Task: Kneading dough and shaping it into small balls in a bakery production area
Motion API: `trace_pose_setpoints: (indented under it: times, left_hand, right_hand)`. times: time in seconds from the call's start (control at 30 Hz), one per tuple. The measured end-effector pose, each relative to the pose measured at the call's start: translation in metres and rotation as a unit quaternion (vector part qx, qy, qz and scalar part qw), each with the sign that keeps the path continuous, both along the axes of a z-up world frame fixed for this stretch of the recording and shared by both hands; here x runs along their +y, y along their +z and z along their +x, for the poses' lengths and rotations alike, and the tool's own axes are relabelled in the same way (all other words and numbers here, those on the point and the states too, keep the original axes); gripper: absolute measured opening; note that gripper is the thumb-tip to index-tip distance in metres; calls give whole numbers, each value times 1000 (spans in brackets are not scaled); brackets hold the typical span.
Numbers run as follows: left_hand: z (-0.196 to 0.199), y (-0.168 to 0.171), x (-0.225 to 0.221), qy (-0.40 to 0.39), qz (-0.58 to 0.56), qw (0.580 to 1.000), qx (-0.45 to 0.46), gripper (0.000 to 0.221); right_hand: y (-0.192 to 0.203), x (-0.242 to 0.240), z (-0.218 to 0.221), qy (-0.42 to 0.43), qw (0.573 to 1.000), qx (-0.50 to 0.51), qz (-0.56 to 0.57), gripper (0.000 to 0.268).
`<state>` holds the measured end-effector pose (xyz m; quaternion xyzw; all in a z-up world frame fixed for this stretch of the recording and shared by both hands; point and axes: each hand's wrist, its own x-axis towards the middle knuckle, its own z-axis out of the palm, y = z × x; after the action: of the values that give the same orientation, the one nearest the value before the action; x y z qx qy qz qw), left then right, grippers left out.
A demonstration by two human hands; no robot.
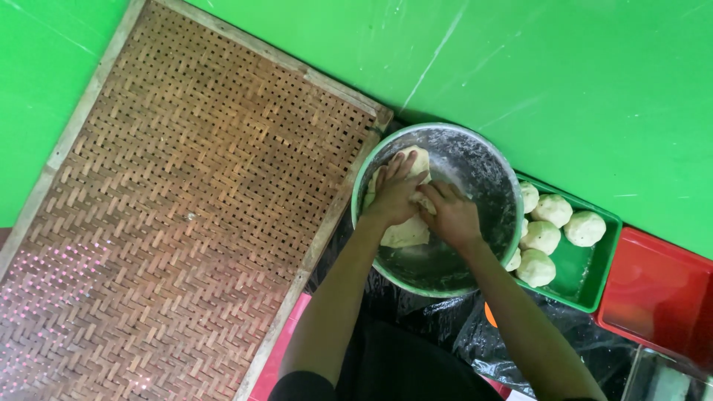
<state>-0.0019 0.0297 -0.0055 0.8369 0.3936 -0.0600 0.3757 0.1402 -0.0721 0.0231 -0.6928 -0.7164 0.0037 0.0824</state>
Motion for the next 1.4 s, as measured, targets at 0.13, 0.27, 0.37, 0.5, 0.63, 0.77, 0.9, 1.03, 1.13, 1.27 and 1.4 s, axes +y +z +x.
trace_pose_setpoints:
  times: [0.13, 0.27, 0.37, 0.5, 0.63, 0.77, 0.9, 1.03, 1.13, 1.27, 1.4]
  left_hand:
    - [-11, 33, -4, -9, -2, 1000, 2, 79]
    - [-4, 15, -16, 28, 90, 995, -25, 74]
    - [-2, -2, -25, 51, 137, 988, -50, 70]
    - [5, -9, -21, 49, 149, 987, -19, 86]
    - [11, -21, -20, 58, 116, 992, -6, 81]
    - [12, -24, -21, 59, 127, 990, -12, 81]
    - [11, -21, -24, 58, 134, 989, -21, 81]
    - [8, -15, -21, 64, 122, 990, -29, 87]
    - [9, -17, -24, 66, 124, 990, -16, 85]
    - [6, -8, -18, 69, 104, 992, -22, 93]
    - [3, -6, -19, 68, 94, 992, -45, 90]
  right_hand:
    - [-10, 4, -2, -10, 1000, -21, 18, 43]
    - [-5, 17, -2, -184, 965, 115, -145, 35]
    - [-22, 13, 8, -284, 907, 244, -191, 31]
    - [-13, 1, 2, -319, 865, 352, -161, 27]
    - [-11, -13, 0, -324, 859, 361, -164, 28]
    - [-1, -21, -6, -324, 847, 400, -130, 28]
    - [18, -32, -16, -332, 838, 417, -116, 30]
    - [49, -28, -31, -343, 822, 446, -88, 28]
    - [72, -36, -40, -362, 792, 489, -42, 21]
    - [81, -39, -38, -370, 775, 511, 42, 21]
    - [76, -38, -37, -354, 765, 528, 102, 24]
